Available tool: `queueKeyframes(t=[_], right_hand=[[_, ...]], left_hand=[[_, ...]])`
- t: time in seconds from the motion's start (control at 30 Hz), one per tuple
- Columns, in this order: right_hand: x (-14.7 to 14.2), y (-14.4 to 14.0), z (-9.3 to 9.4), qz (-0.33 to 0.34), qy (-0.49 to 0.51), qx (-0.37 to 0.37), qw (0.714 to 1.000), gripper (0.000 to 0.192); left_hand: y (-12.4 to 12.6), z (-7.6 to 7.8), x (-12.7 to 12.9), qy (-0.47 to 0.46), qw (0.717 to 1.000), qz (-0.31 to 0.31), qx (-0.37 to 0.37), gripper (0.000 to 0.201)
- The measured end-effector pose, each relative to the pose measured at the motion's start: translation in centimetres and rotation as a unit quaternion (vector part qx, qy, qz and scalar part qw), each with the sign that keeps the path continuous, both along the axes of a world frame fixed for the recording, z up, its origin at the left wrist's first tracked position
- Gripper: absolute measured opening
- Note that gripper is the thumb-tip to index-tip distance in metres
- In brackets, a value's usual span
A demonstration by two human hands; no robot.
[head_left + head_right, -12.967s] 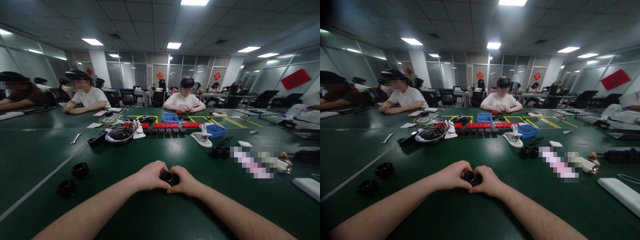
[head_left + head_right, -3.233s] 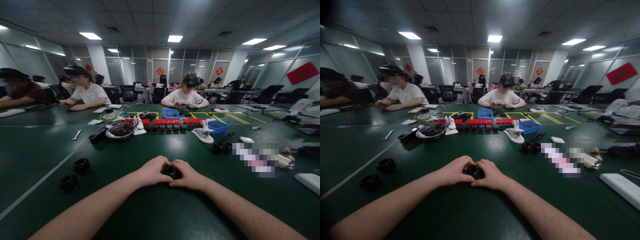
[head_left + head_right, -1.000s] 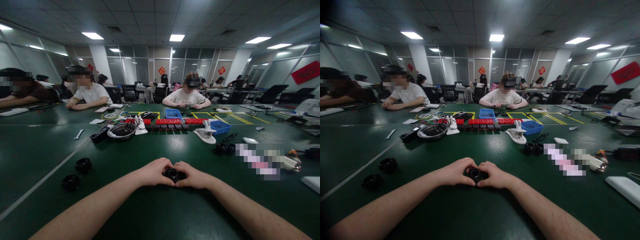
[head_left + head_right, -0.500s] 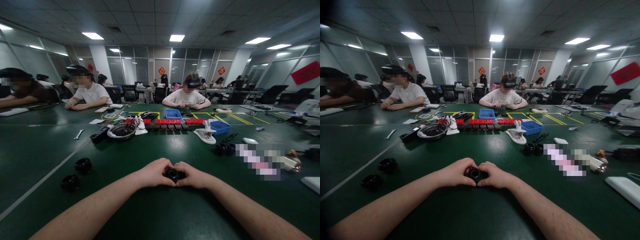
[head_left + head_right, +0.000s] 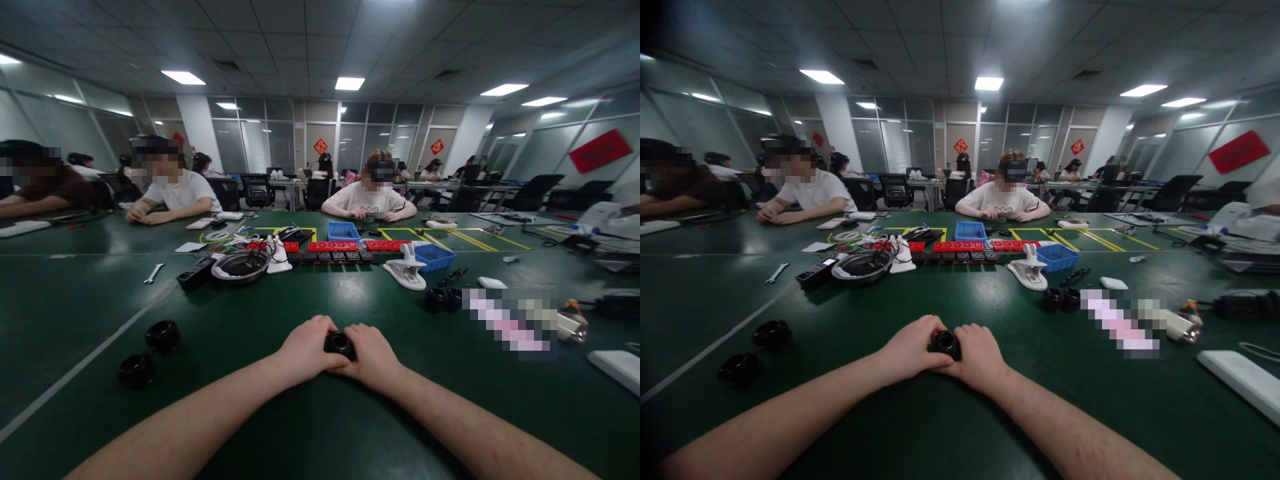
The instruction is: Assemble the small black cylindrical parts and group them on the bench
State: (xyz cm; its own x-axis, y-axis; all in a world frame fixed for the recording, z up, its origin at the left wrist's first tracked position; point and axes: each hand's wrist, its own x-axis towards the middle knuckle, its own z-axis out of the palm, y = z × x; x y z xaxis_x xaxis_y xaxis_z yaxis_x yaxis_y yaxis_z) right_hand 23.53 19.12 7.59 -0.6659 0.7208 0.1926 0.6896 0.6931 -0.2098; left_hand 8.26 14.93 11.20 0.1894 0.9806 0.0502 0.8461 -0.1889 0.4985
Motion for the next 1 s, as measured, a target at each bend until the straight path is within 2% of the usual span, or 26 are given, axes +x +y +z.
queueKeyframes(t=[0.07, 0.2, 0.4, 0.8, 1.0], right_hand=[[0.3, 0.1, 0.2, 0.024, 0.021, -0.021, 0.999, 0.051], [1.1, 1.0, 0.7, 0.126, 0.063, -0.117, 0.983, 0.052], [1.6, 2.2, 1.3, 0.207, 0.060, -0.194, 0.957, 0.039], [1.8, 2.5, 1.3, 0.227, 0.065, -0.225, 0.945, 0.038], [1.6, 2.6, 1.2, 0.215, 0.063, -0.217, 0.950, 0.035]], left_hand=[[0.2, 0.3, -0.4, -0.009, 0.999, -0.036, -0.013, 0.038], [0.6, 0.7, -1.4, -0.035, 0.991, -0.120, -0.051, 0.042], [1.1, 0.5, -1.9, -0.048, 0.984, -0.164, -0.059, 0.041], [1.1, 0.4, -1.9, -0.045, 0.983, -0.172, -0.047, 0.040], [1.1, 0.4, -1.8, -0.043, 0.984, -0.172, -0.025, 0.040]])
